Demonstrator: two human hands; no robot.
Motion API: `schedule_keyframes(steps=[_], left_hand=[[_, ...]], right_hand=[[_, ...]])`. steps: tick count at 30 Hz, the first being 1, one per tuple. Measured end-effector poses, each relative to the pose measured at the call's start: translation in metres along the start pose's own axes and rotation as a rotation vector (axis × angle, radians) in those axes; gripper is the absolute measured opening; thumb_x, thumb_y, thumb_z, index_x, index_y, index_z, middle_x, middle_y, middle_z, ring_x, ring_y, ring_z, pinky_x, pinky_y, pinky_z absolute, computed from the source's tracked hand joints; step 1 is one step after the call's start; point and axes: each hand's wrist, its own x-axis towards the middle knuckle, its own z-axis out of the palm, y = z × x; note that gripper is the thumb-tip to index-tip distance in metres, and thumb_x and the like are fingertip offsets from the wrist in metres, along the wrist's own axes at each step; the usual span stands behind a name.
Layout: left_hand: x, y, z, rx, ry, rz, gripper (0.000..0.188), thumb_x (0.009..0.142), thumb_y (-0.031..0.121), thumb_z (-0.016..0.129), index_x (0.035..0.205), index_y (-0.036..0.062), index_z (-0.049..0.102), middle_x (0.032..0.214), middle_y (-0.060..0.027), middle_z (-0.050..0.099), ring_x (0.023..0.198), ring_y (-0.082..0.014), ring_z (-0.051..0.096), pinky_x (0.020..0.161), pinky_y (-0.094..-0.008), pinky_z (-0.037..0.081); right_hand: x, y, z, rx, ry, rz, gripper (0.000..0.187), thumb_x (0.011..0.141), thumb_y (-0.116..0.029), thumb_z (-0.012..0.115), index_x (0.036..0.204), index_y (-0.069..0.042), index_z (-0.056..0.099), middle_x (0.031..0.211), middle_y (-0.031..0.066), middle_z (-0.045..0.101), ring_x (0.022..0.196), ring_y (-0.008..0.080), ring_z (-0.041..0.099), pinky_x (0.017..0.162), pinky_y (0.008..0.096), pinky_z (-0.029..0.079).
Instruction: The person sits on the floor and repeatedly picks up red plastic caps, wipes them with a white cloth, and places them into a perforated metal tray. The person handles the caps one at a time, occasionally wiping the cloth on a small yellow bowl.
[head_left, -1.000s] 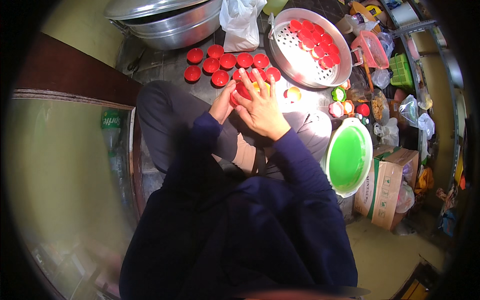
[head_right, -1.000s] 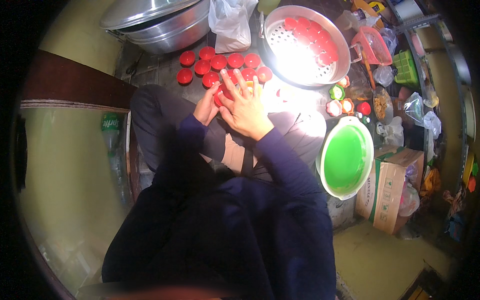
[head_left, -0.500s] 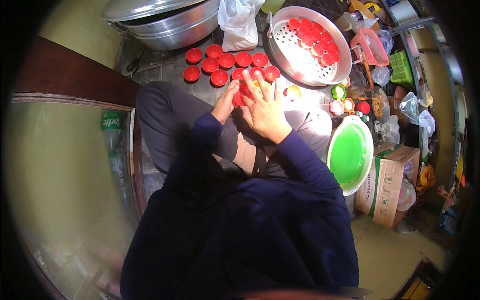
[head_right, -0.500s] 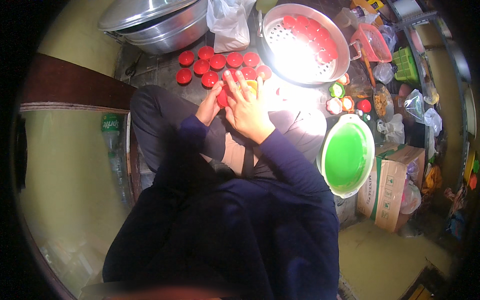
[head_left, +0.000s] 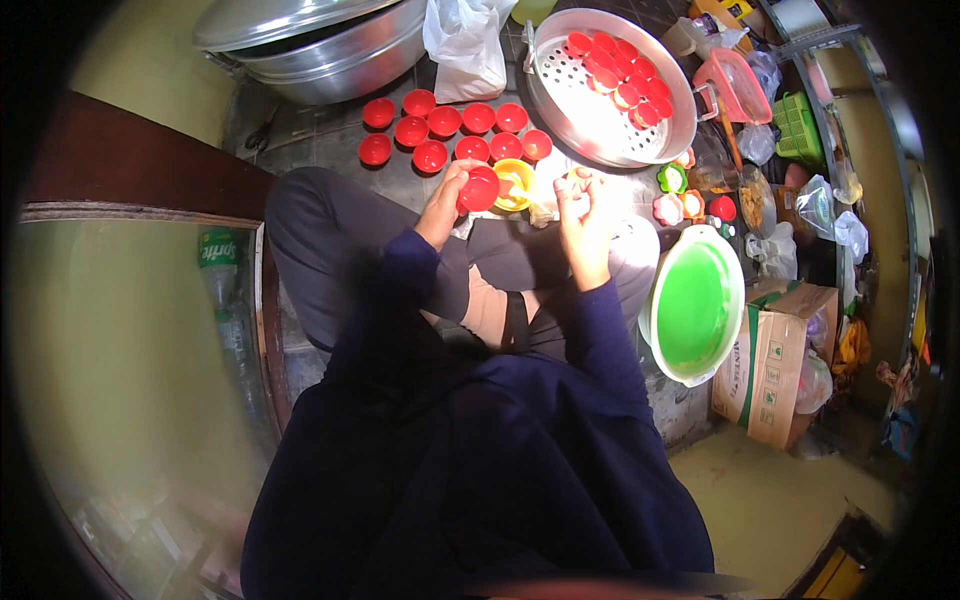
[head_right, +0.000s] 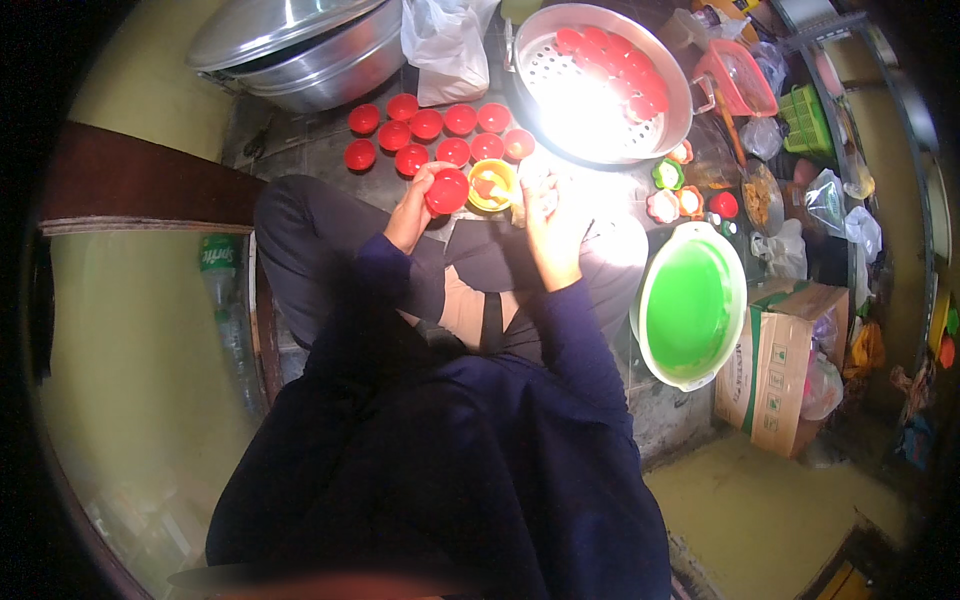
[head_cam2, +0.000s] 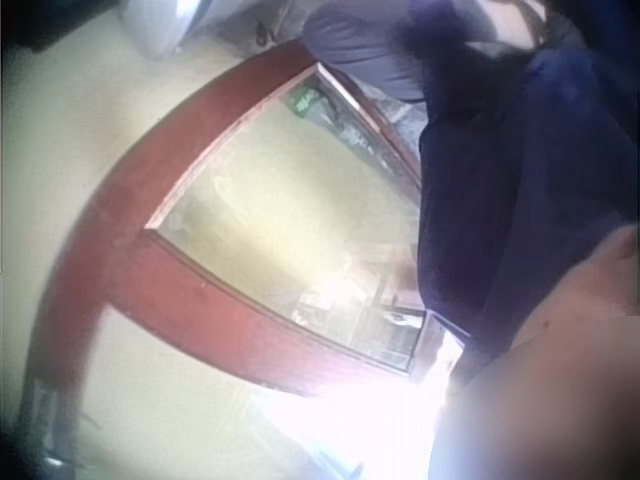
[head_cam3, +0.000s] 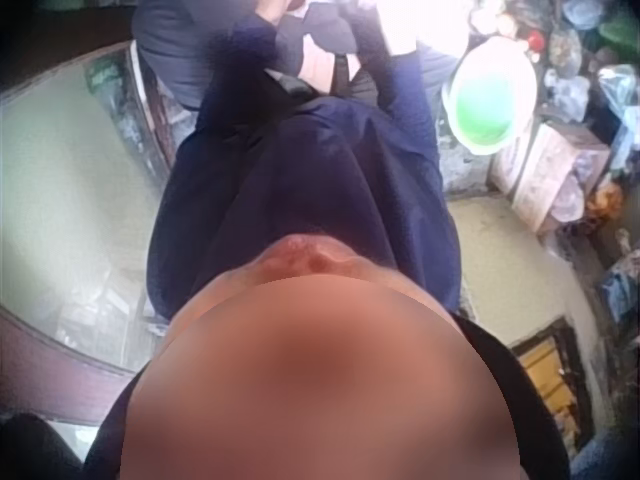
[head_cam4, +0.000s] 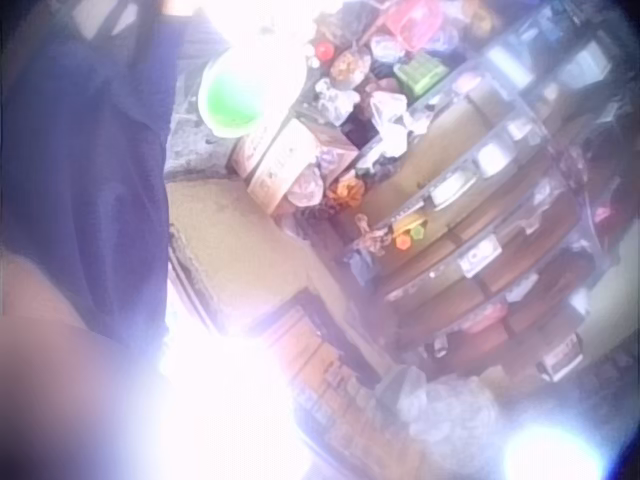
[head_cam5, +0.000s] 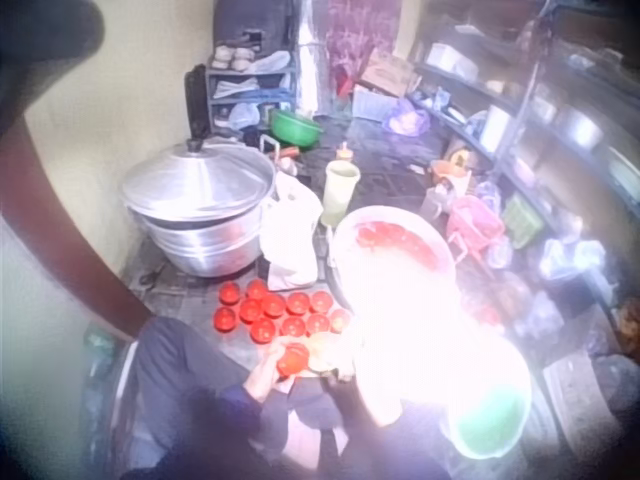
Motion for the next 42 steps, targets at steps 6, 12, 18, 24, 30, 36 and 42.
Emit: schedule_keyframes(steps=[6,12,18,24,30,36,42], left_hand=[[0.001,-0.004,-0.011,0.089,0.064,-0.134,0.034,0.1,0.028,0.031,0.126,0.0101,0.045,0.12,-0.0042,0.053,0.103,-0.0091,0.054,0.073,-0.0228,0.042],[0.0,-0.002,-0.007,-0.012,0.112,-0.068,0.035,0.1,0.028,0.03,0.127,0.0112,0.044,0.118,-0.0008,0.055,0.089,-0.0045,0.052,0.062,-0.0193,0.037],[0.002,-0.002,-0.006,0.177,0.128,-0.126,0.037,0.102,0.029,0.034,0.132,0.0104,0.042,0.12,-0.0017,0.053,0.097,-0.0062,0.053,0.068,-0.0211,0.042],[0.013,-0.009,-0.002,-0.035,0.089,-0.126,0.037,0.103,0.025,0.033,0.135,0.0079,0.04,0.124,-0.0044,0.052,0.101,-0.0094,0.054,0.073,-0.0243,0.045],[0.012,-0.008,0.017,-0.287,0.0,-0.089,0.037,0.103,0.024,0.031,0.135,0.0057,0.039,0.126,-0.0083,0.05,0.113,-0.0153,0.051,0.093,-0.0291,0.042],[0.007,-0.002,0.022,-0.27,-0.003,-0.025,0.036,0.103,0.023,0.031,0.135,0.0065,0.038,0.131,-0.0096,0.045,0.124,-0.0184,0.044,0.105,-0.0328,0.035],[0.002,0.005,0.027,-0.136,0.046,-0.042,0.037,0.102,0.021,0.035,0.136,0.0062,0.037,0.135,-0.0074,0.042,0.128,-0.0179,0.04,0.107,-0.032,0.033]], right_hand=[[0.009,0.054,0.015,-0.412,-0.034,-0.336,0.034,0.074,-0.021,0.078,0.092,-0.004,0.054,0.081,0.0106,0.056,0.071,0.022,0.057,0.062,0.0349,0.047],[0.014,0.058,0.048,0.069,-0.151,0.144,0.019,0.084,-0.019,0.069,0.09,-0.003,0.061,0.07,0.009,0.06,0.061,0.0196,0.058,0.059,0.0331,0.047],[0.008,0.033,0.03,0.044,0.053,-0.062,0.022,0.093,-0.021,0.056,0.092,-0.003,0.068,0.079,0.0097,0.068,0.069,0.0216,0.063,0.066,0.0323,0.05],[0.009,0.008,-0.007,0.297,0.046,0.118,0.026,0.097,-0.022,0.048,0.1,-0.002,0.065,0.09,0.0088,0.068,0.078,0.0146,0.06,0.069,0.0295,0.047],[-0.001,-0.031,0.011,0.036,-0.068,-0.234,0.019,0.094,-0.016,0.054,0.093,0.001,0.062,0.083,0.0079,0.065,0.077,0.0173,0.062,0.066,0.0285,0.046],[-0.01,-0.061,0.015,-0.123,-0.055,-0.549,0.007,0.083,-0.004,0.063,0.089,0.001,0.061,0.084,0.0138,0.062,0.077,0.0305,0.061,0.068,0.0365,0.048],[-0.013,-0.067,0.013,-0.163,-0.003,-0.54,0.007,0.083,-0.003,0.062,0.089,0.0,0.061,0.082,0.0135,0.061,0.074,0.0305,0.061,0.065,0.0367,0.048]])
